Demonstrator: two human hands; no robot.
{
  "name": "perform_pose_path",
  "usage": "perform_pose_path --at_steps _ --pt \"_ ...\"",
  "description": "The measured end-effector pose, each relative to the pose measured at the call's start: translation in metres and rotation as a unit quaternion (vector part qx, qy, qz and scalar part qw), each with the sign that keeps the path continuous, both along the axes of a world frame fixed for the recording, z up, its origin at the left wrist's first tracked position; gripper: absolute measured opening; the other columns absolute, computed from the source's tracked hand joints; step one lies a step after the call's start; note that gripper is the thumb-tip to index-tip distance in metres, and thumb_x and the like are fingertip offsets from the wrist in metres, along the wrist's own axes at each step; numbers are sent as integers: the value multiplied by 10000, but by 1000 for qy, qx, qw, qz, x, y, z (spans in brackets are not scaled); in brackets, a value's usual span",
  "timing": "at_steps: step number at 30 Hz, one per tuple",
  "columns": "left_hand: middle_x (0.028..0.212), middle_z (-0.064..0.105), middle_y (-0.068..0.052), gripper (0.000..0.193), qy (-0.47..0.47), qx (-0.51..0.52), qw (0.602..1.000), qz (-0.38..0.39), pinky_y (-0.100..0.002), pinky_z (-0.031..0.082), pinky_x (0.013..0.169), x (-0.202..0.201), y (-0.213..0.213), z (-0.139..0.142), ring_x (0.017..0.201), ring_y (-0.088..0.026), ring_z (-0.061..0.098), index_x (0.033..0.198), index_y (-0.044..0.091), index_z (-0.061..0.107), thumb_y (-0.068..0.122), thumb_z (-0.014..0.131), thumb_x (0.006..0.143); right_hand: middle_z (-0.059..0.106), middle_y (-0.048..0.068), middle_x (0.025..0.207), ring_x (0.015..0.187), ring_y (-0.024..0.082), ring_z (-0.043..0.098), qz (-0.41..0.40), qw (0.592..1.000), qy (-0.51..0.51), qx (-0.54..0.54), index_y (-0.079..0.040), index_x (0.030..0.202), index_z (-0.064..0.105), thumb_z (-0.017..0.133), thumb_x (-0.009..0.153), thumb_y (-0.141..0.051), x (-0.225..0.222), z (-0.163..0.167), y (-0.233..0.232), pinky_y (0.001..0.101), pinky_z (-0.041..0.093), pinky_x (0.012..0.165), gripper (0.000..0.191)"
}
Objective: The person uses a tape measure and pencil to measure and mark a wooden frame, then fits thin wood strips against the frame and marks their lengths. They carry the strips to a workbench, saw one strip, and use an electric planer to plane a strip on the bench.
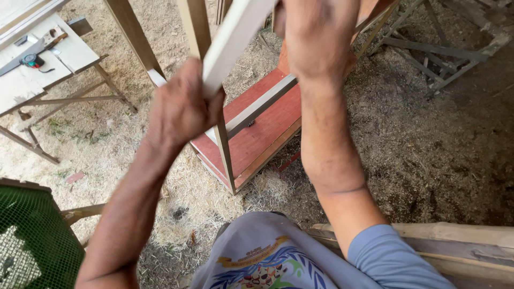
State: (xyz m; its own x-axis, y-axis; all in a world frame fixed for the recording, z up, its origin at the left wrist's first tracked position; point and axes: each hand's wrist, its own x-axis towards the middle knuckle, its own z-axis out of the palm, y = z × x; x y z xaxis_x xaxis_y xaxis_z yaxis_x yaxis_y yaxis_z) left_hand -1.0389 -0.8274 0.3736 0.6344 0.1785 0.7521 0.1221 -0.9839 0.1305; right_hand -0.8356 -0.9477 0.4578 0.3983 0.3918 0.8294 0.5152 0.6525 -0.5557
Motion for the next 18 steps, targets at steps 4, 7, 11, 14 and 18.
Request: perform_pose_path --at_steps 4,7,11,14,18 --pt "814 638 -196 219 48 -87 995 -27 -343 488 352 7 -19 -63 485 -230 605 1022 8 442 87 637 960 614 15 815 665 102 550 10 1000 20 6 -10 996 597 690 1045 -131 -16 -39 -14 279 441 601 160" --pt "831 645 -207 163 107 -158 981 -34 -344 481 377 12 -31 -105 470 -230 599 1030 21 443 78 589 988 624 5 824 681 95 584 -42 998 37 14 -6 991 594 705 1004 -138 -16 -77 -16 270 492 604 173" --pt "827 653 -227 236 133 -229 963 -40 -423 538 450 17 -54 -141 544 -318 641 1011 11 426 144 613 955 626 -1 757 605 71 583 -119 990 80 -12 -17 951 596 701 975 -134 -11 -121 -24 224 480 535 160" --pt "811 659 -274 360 141 -233 961 -50 -501 550 540 22 -65 -160 613 -433 661 1160 -27 428 145 623 911 623 9 826 706 66 545 -136 983 121 -21 -10 1005 602 681 1023 -116 -7 -151 -32 236 439 633 134" --pt "760 642 -285 303 195 -290 935 -68 -545 539 618 27 -67 -182 697 -480 663 1103 1 383 131 604 941 629 -14 816 669 51 541 -164 975 136 -56 -13 1029 616 674 1013 -141 7 -182 -38 237 420 593 141"
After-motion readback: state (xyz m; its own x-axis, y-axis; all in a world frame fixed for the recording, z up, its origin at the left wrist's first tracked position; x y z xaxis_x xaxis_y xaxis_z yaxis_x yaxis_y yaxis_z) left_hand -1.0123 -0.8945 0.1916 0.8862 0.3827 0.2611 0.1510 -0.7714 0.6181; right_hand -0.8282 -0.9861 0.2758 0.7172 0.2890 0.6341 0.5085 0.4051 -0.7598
